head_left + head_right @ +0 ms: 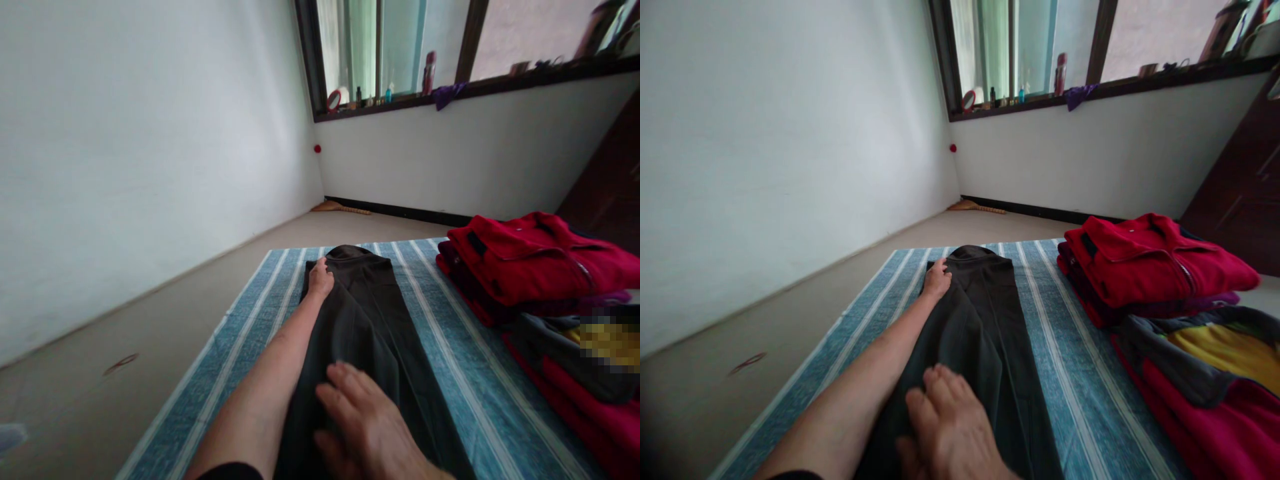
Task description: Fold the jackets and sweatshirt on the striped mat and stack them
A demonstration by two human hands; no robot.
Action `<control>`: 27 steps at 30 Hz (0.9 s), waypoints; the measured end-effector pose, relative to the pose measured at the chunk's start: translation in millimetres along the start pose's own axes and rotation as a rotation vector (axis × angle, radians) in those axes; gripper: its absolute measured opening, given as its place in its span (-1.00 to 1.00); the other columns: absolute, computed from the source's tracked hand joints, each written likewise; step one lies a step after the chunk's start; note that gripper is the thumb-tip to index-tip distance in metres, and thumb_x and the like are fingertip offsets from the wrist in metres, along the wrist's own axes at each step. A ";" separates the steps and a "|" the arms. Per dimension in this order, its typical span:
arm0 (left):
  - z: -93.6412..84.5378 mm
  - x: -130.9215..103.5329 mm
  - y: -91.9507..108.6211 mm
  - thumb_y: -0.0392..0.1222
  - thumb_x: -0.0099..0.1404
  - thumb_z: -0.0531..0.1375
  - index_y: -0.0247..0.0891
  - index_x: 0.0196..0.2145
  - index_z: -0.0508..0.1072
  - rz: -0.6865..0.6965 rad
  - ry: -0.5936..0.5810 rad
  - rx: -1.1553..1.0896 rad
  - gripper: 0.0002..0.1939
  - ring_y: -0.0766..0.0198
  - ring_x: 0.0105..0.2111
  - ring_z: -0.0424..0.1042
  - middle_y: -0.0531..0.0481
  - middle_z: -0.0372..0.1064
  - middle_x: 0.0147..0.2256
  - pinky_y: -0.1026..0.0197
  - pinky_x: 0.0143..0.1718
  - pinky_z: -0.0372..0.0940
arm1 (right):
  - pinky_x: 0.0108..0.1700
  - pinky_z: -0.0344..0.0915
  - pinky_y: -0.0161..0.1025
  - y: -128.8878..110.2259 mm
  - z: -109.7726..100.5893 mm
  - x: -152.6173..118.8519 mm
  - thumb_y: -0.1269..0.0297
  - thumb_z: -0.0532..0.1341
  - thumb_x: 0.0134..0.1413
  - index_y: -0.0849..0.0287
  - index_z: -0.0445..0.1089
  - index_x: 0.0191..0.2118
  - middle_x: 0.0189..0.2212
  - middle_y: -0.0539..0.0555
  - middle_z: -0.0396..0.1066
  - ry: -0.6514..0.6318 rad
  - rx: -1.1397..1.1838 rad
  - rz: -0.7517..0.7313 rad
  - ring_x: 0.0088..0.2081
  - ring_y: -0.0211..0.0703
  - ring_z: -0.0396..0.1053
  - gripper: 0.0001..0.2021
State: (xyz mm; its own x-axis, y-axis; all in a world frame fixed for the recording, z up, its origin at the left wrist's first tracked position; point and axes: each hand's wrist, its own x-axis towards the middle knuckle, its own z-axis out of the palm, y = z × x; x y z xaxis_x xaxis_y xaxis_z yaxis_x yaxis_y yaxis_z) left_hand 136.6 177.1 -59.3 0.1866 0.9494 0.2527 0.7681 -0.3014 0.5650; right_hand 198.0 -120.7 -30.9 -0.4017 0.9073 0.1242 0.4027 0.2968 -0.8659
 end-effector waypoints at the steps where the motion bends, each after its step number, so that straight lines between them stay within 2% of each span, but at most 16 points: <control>1: 0.2 -0.6 1.8 -0.17 0.34 0.14 -0.28 0.05 0.31 0.033 0.003 0.040 -0.66 0.12 -0.02 0.35 -0.15 0.30 0.03 -0.05 -0.02 0.30 | 0.17 0.14 0.14 10.8 -3.4 11.3 0.22 0.13 0.19 0.10 0.19 0.22 0.17 0.19 0.23 0.143 -0.183 0.051 0.21 0.15 0.12 -0.52; 4: 0.2 -3.4 4.6 -0.37 0.32 0.07 -0.29 -0.01 0.35 0.128 -0.012 0.156 -0.70 0.13 0.04 0.30 -0.19 0.29 0.03 0.08 0.07 0.20 | 0.24 -0.02 0.20 42.0 -7.7 29.7 0.19 0.21 0.10 0.35 0.14 0.25 0.26 0.38 0.02 0.351 -0.612 0.186 0.29 0.26 -0.08 -0.37; 6: -1.0 -4.7 4.4 -0.45 0.27 0.02 -0.29 -0.09 0.39 0.168 -0.031 0.225 -0.70 0.15 0.04 0.29 -0.19 0.30 0.00 0.15 0.09 0.17 | 0.24 -0.03 0.18 56.7 -6.3 29.8 0.13 0.20 0.11 0.44 0.13 0.24 0.27 0.45 -0.05 0.367 -0.726 0.246 0.29 0.28 -0.13 -0.34; 9: -6.0 -7.1 6.2 -0.46 0.27 -0.03 -0.30 -0.16 0.40 0.185 -0.037 0.313 -0.71 0.09 0.06 0.25 -0.21 0.29 0.00 0.10 0.10 0.14 | 0.24 -0.02 0.16 65.1 -3.3 23.9 0.06 0.15 0.15 0.41 0.12 0.26 0.27 0.43 -0.09 0.360 -0.772 0.261 0.30 0.23 -0.15 -0.33; 13: -16.3 -23.9 18.2 -0.34 0.34 -0.10 -0.31 -0.08 0.38 0.199 -0.047 0.393 -0.68 0.01 0.16 0.13 -0.26 0.18 0.12 0.02 0.16 0.06 | 0.23 0.01 0.15 62.2 -4.2 22.1 0.07 0.16 0.14 0.40 0.12 0.26 0.27 0.43 -0.10 0.347 -0.781 0.260 0.29 0.23 -0.15 -0.33; 16: -18.0 -47.0 25.5 -0.15 0.37 -0.05 -0.31 0.03 0.33 0.225 -0.132 0.431 -0.64 0.03 0.24 0.02 -0.24 0.08 0.23 0.04 0.20 -0.02 | 0.24 0.00 0.14 61.3 -4.6 23.5 0.08 0.16 0.14 0.40 0.14 0.25 0.27 0.41 -0.07 0.361 -0.776 0.257 0.30 0.22 -0.14 -0.35; 19: -11.4 -65.1 23.4 0.11 0.35 -0.07 -0.35 0.18 0.20 0.211 -0.273 0.459 -0.40 -0.02 0.29 -0.09 -0.30 -0.02 0.28 -0.08 0.22 -0.07 | 0.23 0.00 0.15 63.4 -2.5 24.2 0.07 0.17 0.13 0.39 0.15 0.24 0.27 0.41 -0.08 0.370 -0.783 0.258 0.30 0.23 -0.14 -0.35; 21: -6.5 -70.4 19.5 0.22 0.34 -0.13 -0.37 0.25 0.10 0.178 -0.347 0.469 -0.28 -0.04 0.31 -0.12 -0.31 -0.08 0.30 -0.15 0.22 -0.10 | 0.23 0.00 0.15 65.1 -1.0 24.6 0.05 0.16 0.14 0.38 0.15 0.25 0.28 0.40 -0.09 0.379 -0.791 0.260 0.30 0.23 -0.15 -0.35; 24: -6.4 -73.7 18.1 0.23 0.34 -0.20 -0.36 0.29 0.00 0.143 -0.384 0.477 -0.24 0.01 0.33 -0.20 -0.27 -0.19 0.33 -0.15 0.25 -0.18 | 0.24 -0.02 0.12 66.7 0.0 24.2 0.03 0.14 0.16 0.37 0.14 0.25 0.28 0.38 -0.10 0.369 -0.796 0.269 0.30 0.21 -0.15 -0.35; 27: -17.1 -85.2 24.0 0.22 0.35 -0.23 -0.38 0.30 -0.02 0.127 -0.376 0.480 -0.24 0.02 0.33 -0.26 -0.27 -0.25 0.34 -0.14 0.26 -0.21 | 0.25 -0.03 0.11 66.4 1.8 19.2 0.01 0.13 0.16 0.36 0.15 0.25 0.28 0.38 -0.09 0.358 -0.806 0.273 0.30 0.21 -0.15 -0.34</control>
State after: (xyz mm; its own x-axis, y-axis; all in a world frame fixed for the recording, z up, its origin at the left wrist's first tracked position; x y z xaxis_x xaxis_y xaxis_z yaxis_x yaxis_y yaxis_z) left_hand 128.6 87.5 -53.8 0.4307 0.9012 -0.0484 0.8991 -0.4238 0.1100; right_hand 215.5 -84.1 -86.8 0.0164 0.9744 0.2241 0.9509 0.0541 -0.3046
